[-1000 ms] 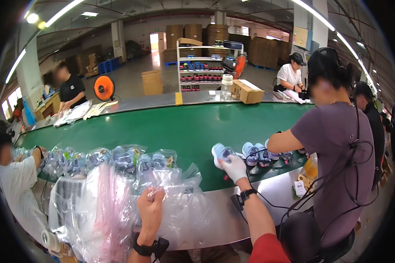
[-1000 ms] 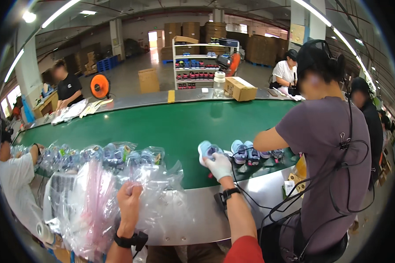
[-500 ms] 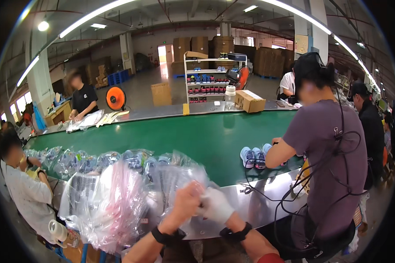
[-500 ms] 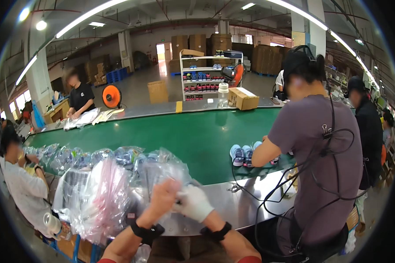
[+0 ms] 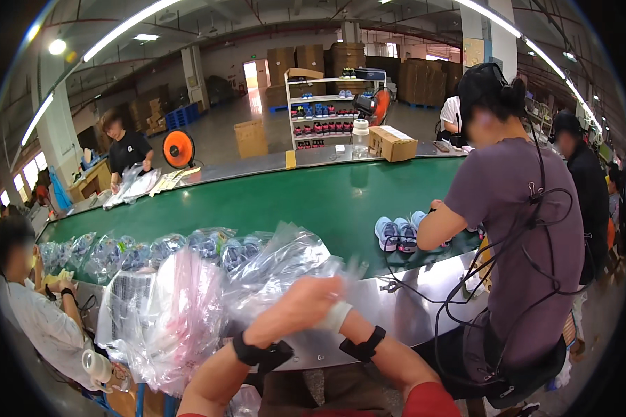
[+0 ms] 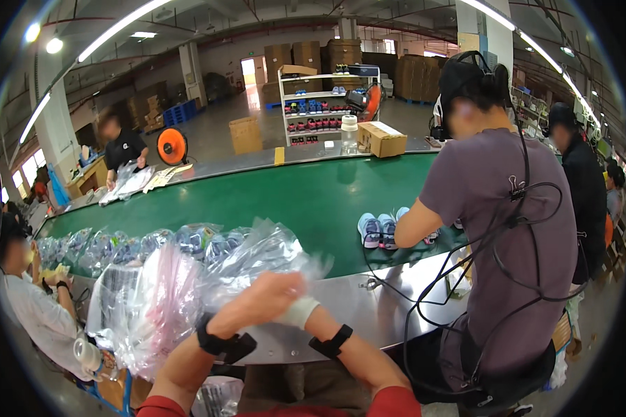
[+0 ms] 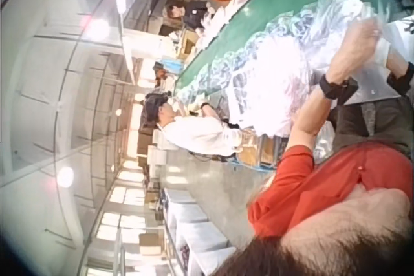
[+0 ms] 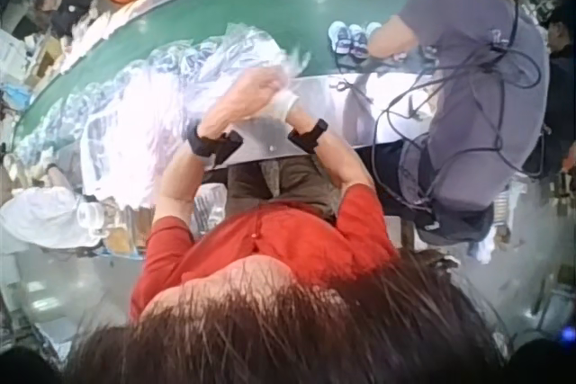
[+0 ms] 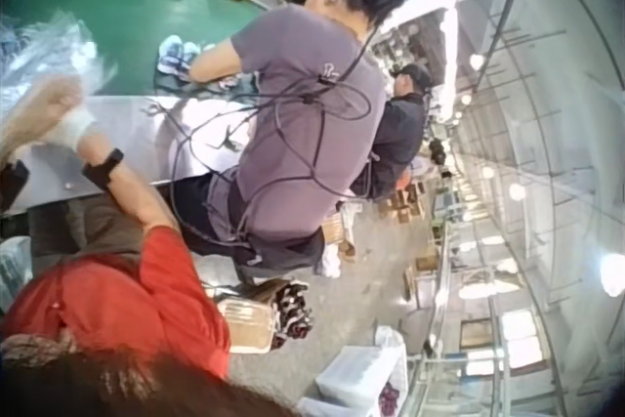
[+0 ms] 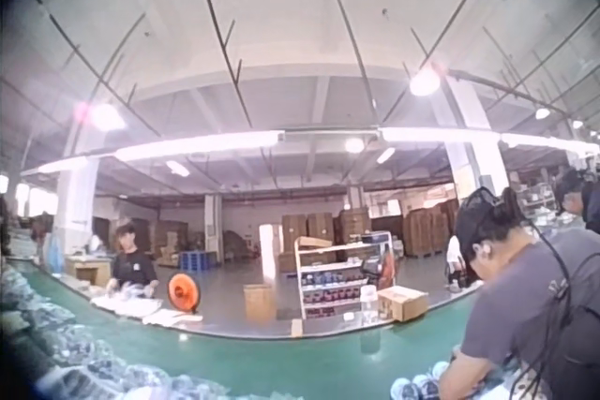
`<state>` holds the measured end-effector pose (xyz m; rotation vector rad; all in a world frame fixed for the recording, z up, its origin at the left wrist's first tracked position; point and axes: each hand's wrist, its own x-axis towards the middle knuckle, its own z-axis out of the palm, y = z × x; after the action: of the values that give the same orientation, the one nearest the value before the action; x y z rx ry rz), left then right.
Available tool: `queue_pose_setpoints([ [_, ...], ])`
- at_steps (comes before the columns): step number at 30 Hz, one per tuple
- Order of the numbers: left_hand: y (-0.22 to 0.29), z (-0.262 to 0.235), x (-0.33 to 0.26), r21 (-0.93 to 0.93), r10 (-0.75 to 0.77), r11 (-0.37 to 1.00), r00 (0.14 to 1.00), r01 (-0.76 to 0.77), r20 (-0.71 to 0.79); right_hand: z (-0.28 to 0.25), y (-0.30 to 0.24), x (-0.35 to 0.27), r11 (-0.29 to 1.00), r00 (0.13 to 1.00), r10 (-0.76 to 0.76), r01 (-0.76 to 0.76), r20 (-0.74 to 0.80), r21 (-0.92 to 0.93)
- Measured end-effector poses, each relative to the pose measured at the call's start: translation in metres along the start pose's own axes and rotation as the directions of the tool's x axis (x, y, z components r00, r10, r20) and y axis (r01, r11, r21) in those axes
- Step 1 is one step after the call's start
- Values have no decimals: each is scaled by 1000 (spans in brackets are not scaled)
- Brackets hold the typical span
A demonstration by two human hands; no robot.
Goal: The person places pairs of light blue slippers into clear plastic bags on a green conveyor belt. They pick up the slippers, open the bags, insert the footwear, and place the packaged items back on the belt. The person also adjusts their head-mounted camera equipment during the process.
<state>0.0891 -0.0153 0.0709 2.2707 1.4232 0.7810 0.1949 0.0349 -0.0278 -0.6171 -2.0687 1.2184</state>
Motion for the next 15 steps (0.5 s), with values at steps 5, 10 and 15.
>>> queue_pose_setpoints([
  [5,-25,53,-65,-43,49,997,948,-65,-313,-3,-3,14,500,991,132,-42,29,-865],
  [10,-3,56,-34,-204,-11,977,951,-56,-310,14,34,11,477,990,85,-137,-110,-868],
  [15,-5,19,-12,-250,-123,967,957,55,-264,10,55,73,472,948,-155,-177,-278,-864],
])
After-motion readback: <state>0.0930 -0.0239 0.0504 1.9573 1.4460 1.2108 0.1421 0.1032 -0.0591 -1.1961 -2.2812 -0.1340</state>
